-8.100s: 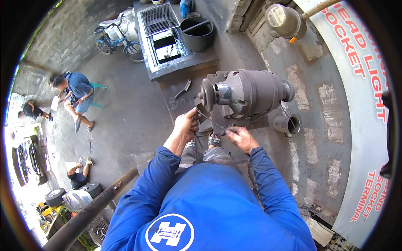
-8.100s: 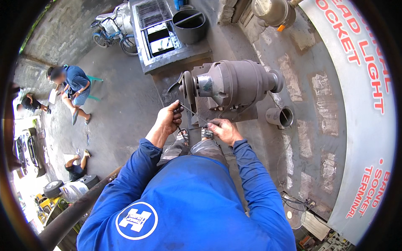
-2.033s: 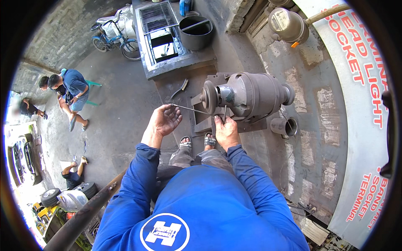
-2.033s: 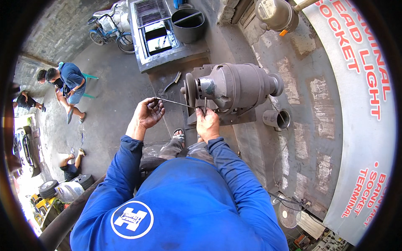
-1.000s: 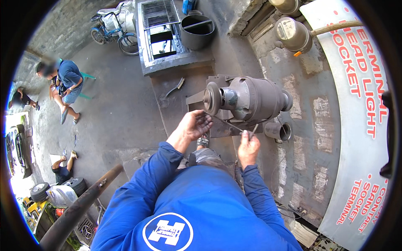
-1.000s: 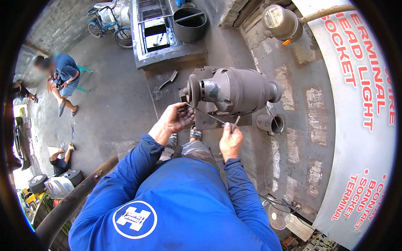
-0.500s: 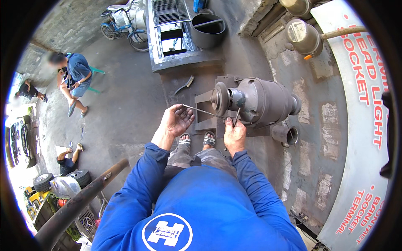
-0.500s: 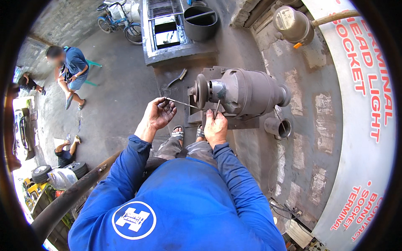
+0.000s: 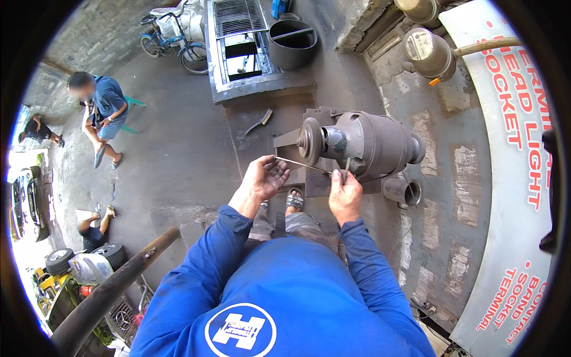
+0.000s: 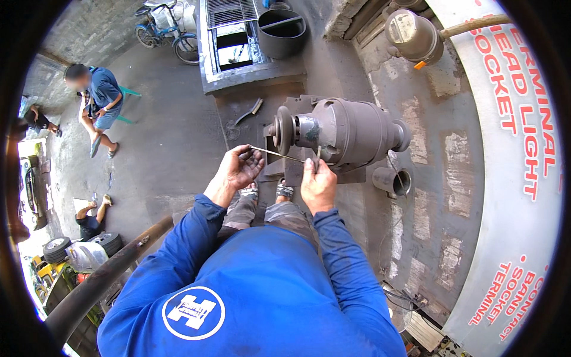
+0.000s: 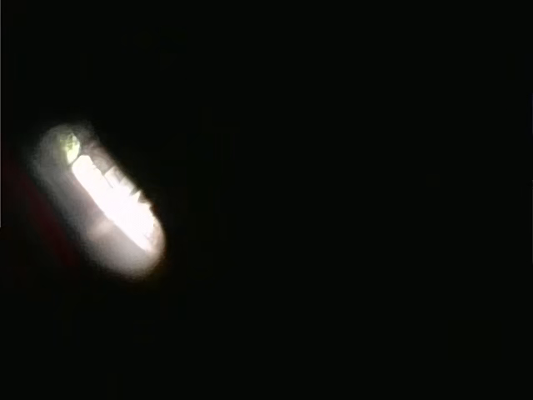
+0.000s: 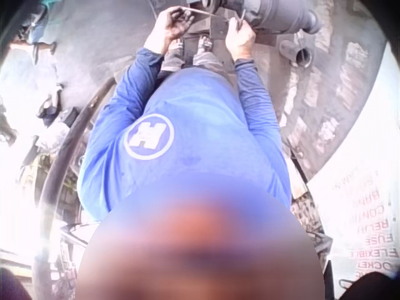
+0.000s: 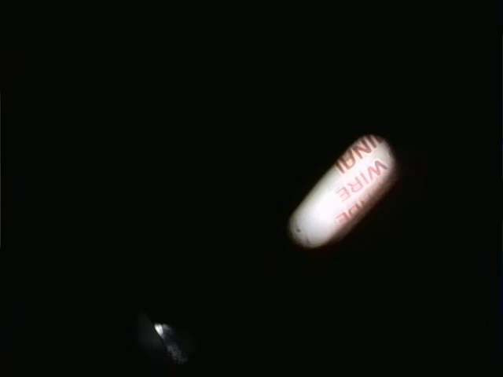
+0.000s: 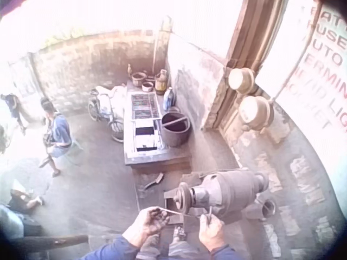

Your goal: The person assembles a cylindrical mechanical component by inserting small metal rings and washers into a housing, then attaching a circular cover plate. They move between the workbench and a grinding machine to smooth a metal rod before returning to complete the assembly.

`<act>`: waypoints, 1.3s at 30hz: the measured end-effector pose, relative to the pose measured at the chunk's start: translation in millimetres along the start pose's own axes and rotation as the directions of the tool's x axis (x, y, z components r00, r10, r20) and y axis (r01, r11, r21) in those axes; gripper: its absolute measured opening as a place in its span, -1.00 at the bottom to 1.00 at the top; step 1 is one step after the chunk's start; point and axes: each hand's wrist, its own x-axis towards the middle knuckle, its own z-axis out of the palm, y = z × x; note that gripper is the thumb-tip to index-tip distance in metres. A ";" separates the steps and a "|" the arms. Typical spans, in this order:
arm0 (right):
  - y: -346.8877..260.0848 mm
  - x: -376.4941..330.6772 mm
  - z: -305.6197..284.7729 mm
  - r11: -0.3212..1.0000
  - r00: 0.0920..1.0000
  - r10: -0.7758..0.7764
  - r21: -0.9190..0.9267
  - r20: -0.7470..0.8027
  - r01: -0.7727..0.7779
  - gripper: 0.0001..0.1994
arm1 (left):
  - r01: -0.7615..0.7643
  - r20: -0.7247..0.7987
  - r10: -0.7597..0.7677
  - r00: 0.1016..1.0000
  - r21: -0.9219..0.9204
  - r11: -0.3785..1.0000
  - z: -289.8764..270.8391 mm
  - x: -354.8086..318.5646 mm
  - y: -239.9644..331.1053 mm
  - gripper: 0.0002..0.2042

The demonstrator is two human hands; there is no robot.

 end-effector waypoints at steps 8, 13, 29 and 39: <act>10.0 -3.2 27.7 0.986 0.992 0.111 0.116 0.052 -0.116 -0.63 | -0.042 0.034 0.042 0.999 -0.016 0.999 -3.8 -10.3 27.0 -0.86; 24.6 -15.4 -22.8 0.957 0.949 0.291 0.040 -0.122 -0.288 -0.58 | 0.079 -0.003 -0.079 0.997 0.087 0.993 25.2 9.5 -29.8 -0.85; -2.9 3.4 39.9 0.990 0.988 0.136 0.041 0.068 -0.138 -0.58 | -0.128 0.025 0.127 0.992 0.325 0.937 -18.8 -42.4 39.6 -0.83; 5.9 -33.2 47.8 0.147 0.642 0.504 0.675 0.578 -0.723 -0.60 | -0.492 0.688 0.250 0.681 0.683 -0.539 15.9 -108.0 -6.6 -0.80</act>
